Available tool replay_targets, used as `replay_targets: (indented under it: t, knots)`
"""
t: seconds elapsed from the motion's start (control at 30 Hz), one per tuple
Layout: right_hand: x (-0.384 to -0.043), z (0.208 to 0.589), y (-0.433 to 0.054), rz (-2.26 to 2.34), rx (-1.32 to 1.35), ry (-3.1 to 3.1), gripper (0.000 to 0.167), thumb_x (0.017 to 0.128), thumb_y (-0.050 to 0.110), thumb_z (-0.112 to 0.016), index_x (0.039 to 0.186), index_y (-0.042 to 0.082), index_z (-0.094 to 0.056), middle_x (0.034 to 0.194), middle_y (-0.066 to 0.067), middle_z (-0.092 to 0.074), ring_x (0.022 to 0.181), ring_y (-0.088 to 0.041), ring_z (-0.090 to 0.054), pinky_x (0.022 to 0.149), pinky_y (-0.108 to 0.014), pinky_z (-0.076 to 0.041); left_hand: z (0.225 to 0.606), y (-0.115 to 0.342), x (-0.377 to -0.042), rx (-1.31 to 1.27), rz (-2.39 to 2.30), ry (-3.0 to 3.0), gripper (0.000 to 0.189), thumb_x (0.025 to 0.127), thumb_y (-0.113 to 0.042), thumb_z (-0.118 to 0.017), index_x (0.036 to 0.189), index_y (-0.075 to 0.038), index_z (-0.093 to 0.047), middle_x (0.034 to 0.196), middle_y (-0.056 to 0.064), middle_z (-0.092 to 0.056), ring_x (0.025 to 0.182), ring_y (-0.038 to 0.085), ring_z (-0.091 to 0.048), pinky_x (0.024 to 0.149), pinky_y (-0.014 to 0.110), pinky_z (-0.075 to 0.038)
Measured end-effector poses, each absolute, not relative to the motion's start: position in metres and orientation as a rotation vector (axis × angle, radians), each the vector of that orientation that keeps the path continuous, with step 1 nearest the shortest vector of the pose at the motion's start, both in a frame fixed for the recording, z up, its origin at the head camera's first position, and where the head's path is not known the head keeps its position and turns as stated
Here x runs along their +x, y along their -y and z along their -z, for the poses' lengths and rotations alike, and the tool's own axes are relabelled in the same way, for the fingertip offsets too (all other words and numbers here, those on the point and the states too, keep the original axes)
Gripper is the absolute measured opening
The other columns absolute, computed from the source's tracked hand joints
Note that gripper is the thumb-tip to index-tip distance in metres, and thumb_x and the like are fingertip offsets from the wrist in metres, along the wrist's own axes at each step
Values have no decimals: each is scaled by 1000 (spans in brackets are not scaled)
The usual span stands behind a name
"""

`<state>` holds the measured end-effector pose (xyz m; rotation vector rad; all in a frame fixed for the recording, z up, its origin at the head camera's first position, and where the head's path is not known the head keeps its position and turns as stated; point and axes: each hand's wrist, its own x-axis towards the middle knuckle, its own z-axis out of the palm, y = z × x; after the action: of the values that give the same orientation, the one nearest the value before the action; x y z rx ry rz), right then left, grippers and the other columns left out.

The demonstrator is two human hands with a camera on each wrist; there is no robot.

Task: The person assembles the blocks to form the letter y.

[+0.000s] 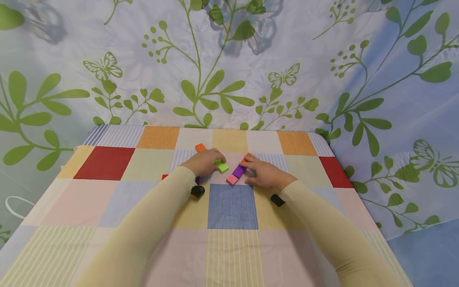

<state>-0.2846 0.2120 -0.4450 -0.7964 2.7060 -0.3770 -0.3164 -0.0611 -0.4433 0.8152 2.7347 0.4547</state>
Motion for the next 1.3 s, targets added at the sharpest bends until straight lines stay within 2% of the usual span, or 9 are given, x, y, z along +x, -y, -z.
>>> replay_targets:
  t: [0.57,0.97,1.3]
  knots:
    - [-287,446,-212,367,-756,-2700,73,97,31,-76,162,20,-44,177,-9,-19,165,-34,-11,130,-54,-26,446,70,-313,841,-517,-2664,33,100,-13,-71,132,-19,-70,152,3,-57,142,26,-54,122,46,-43]
    - [-287,446,-211,374,-746,-2700,73,97,30,-77,162,20,-44,177,-10,-20,165,-35,-11,131,-54,-25,445,73,-311,890,-538,-2646,33,98,-14,-75,130,-20,-71,150,3,-58,140,25,-55,122,45,-44]
    - [-287,444,-210,365,-736,-2695,74,97,32,-77,162,20,-44,177,-9,-19,165,-34,-11,131,-54,-24,444,68,-308,900,-543,-2646,32,99,-14,-73,131,-20,-71,150,3,-57,139,27,-56,122,45,-43]
